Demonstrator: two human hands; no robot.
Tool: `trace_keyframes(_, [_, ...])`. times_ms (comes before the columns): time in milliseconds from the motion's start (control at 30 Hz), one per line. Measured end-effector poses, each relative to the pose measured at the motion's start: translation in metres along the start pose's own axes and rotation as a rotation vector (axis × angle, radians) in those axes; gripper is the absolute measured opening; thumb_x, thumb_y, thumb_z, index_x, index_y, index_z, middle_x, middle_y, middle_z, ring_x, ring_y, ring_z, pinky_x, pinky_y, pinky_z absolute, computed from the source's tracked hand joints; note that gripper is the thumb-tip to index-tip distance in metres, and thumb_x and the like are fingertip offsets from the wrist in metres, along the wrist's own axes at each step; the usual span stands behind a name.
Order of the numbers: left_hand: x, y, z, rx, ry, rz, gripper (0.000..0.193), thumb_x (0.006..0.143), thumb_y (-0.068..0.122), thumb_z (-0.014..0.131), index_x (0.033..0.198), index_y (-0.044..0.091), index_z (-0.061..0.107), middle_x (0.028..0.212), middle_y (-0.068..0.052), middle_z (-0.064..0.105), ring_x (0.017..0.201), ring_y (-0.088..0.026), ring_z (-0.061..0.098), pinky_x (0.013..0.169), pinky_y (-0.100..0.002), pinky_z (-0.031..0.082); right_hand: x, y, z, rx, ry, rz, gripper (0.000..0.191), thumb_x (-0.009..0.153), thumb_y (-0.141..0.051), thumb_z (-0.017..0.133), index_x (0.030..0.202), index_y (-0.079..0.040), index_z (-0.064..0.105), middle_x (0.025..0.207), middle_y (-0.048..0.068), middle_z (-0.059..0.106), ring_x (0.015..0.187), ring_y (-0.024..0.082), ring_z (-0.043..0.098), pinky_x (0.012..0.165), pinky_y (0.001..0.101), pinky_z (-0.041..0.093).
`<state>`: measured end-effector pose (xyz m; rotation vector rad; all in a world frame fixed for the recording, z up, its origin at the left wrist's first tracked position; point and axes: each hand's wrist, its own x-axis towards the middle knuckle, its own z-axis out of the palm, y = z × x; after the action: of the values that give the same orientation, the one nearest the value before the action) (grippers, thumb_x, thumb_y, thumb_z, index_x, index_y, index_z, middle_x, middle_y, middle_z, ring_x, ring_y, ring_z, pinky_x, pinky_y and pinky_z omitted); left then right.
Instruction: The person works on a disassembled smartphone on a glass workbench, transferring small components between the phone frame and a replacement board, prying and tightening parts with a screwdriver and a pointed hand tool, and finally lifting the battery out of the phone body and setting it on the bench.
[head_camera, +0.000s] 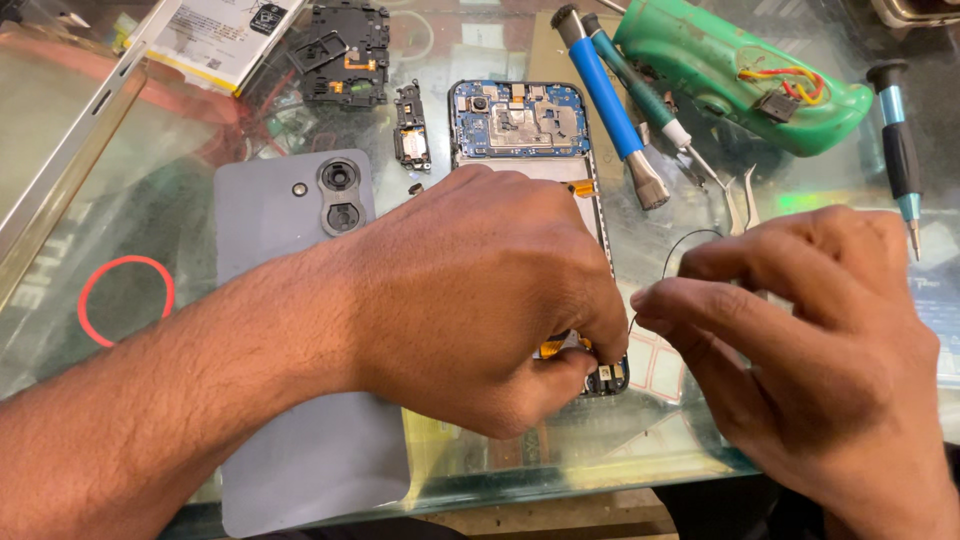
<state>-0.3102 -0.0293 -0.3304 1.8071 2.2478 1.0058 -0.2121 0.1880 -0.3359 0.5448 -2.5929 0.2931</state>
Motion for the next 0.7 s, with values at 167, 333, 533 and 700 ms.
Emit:
trace_keyframes(167, [0.000, 0.000, 0.000, -0.013, -0.031, -0.041, 0.022, 0.070, 0.017, 0.068, 0.087, 0.022, 0.082, 0.070, -0.001, 0.073, 0.065, -0.027, 0.069, 0.060, -0.042, 0.053, 0.002, -0.003, -0.003, 0.055, 0.001, -0.014, 0.027, 0.072, -0.002, 0.082, 0.098, -0.009, 0.076, 0.101, 0.005, 0.074, 0.091, 0.028, 0.064, 0.083, 0.0408, 0.048])
trace_keyframes(333, [0.000, 0.000, 0.000, -0.018, 0.002, 0.011, 0.021, 0.068, 0.016, 0.068, 0.084, 0.019, 0.081, 0.069, -0.003, 0.072, 0.065, -0.028, 0.068, 0.057, -0.044, 0.051, 0.006, -0.006, -0.008, 0.057, -0.021, -0.058, 0.037, 0.069, 0.003, 0.079, 0.105, -0.007, 0.076, 0.106, 0.006, 0.075, 0.092, 0.029, 0.063, 0.083, 0.0390, 0.051])
trace_keyframes(533, [0.001, 0.000, 0.000, 0.006, -0.020, -0.007, 0.021, 0.069, 0.015, 0.068, 0.084, 0.021, 0.081, 0.066, -0.005, 0.070, 0.063, -0.030, 0.067, 0.055, -0.044, 0.050, 0.008, -0.007, -0.006, 0.032, -0.025, -0.084, 0.038, 0.070, 0.003, 0.081, 0.106, -0.007, 0.077, 0.107, 0.006, 0.076, 0.091, 0.029, 0.064, 0.079, 0.0371, 0.052])
trace_keyframes(700, [0.002, 0.001, 0.000, 0.018, -0.002, 0.017, 0.016, 0.067, 0.016, 0.068, 0.079, 0.018, 0.079, 0.065, -0.007, 0.068, 0.061, -0.032, 0.065, 0.053, -0.045, 0.049, 0.008, -0.010, -0.004, 0.034, -0.002, -0.049, 0.037, 0.071, 0.004, 0.082, 0.106, -0.008, 0.077, 0.104, 0.006, 0.076, 0.090, 0.029, 0.064, 0.078, 0.0371, 0.053])
